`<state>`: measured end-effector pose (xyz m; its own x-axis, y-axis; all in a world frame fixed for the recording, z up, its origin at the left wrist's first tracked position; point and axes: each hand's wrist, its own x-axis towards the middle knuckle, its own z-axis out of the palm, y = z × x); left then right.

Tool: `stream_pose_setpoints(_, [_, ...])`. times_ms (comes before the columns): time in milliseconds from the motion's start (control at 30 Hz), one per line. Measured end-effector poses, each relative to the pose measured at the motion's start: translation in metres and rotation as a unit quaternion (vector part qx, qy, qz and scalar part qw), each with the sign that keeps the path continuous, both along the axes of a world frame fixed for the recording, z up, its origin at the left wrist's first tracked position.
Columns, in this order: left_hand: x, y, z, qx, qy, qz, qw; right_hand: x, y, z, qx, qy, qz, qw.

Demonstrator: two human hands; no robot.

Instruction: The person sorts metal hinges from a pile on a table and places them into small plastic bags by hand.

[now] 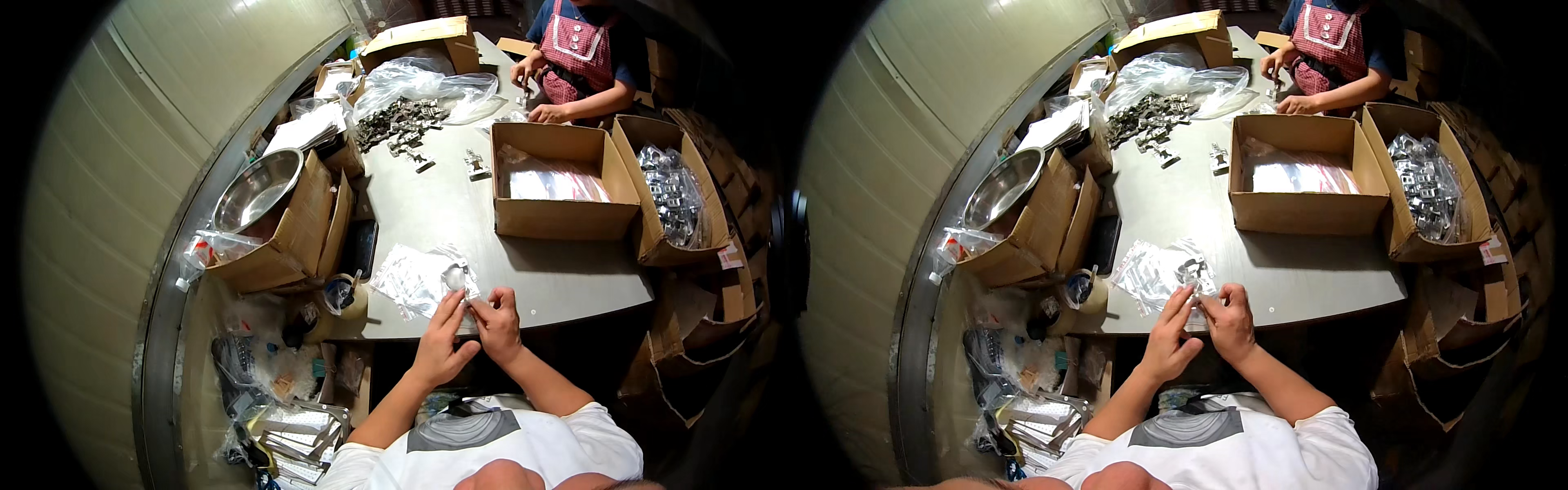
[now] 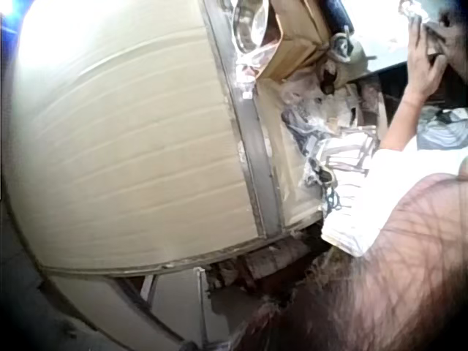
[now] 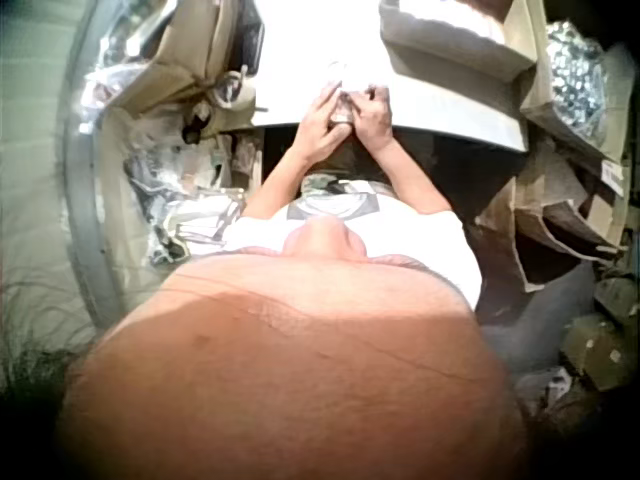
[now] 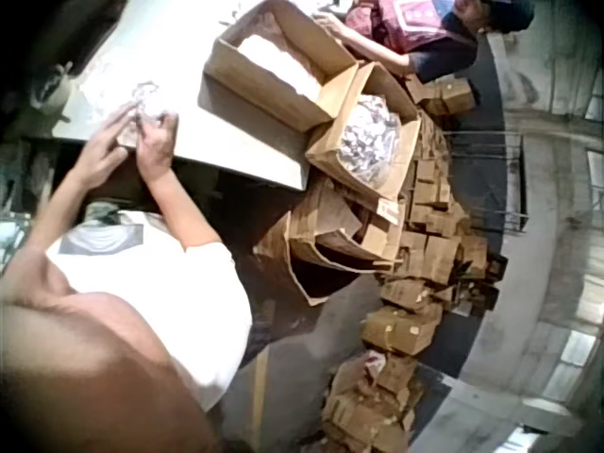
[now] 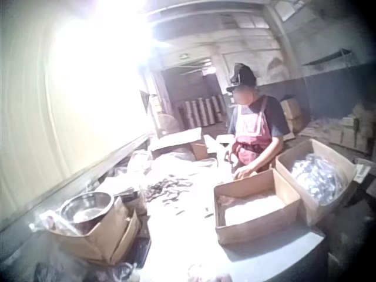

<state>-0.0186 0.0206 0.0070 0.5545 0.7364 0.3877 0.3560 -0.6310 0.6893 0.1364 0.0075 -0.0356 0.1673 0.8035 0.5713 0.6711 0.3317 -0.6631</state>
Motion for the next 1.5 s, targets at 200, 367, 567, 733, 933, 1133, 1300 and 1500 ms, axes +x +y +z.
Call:
stream_pose_setpoints(200, [-0.008, -0.009, -0.013, -0.098, -0.089, 0.019, 0.991, 0.013, 0.008, -0.005, 0.156, -0.195, -0.020, 0.968])
stream_pose_setpoints(367, [-0.003, -0.008, -0.020, 0.064, -0.017, 0.086, 0.994, 0.006, 0.001, -0.018, 0.181, -0.216, -0.001, 0.960])
stream_pose_setpoints(567, [0.004, -0.015, -0.007, 0.137, 0.144, 0.021, 0.980, -0.008, 0.013, -0.025, 0.051, -0.323, -0.073, 0.942])
stream_pose_setpoints(733, [-0.032, 0.006, -0.012, 0.180, 0.182, 0.134, 0.957, 0.015, 0.008, 0.003, 0.016, -0.275, 0.079, 0.958])
stream_pose_setpoints(933, [-0.045, 0.041, 0.041, 0.160, 0.087, 0.073, 0.981, 0.027, 0.045, 0.047, 0.142, -0.176, 0.182, 0.957])
stream_pose_setpoints(1133, [-0.038, 0.067, 0.065, 0.032, -0.199, 0.036, 0.979, 0.052, 0.050, 0.124, 0.110, -0.106, 0.221, 0.963])
stream_pose_setpoints(1300, [-0.009, 0.040, 0.061, -0.018, -0.316, -0.048, 0.947, 0.075, 0.017, 0.122, -0.005, -0.084, 0.303, 0.949])
stream_pose_setpoints(1500, [0.001, 0.041, 0.012, -0.195, -0.215, 0.038, 0.956, 0.079, 0.009, 0.088, -0.034, -0.010, 0.272, 0.962])
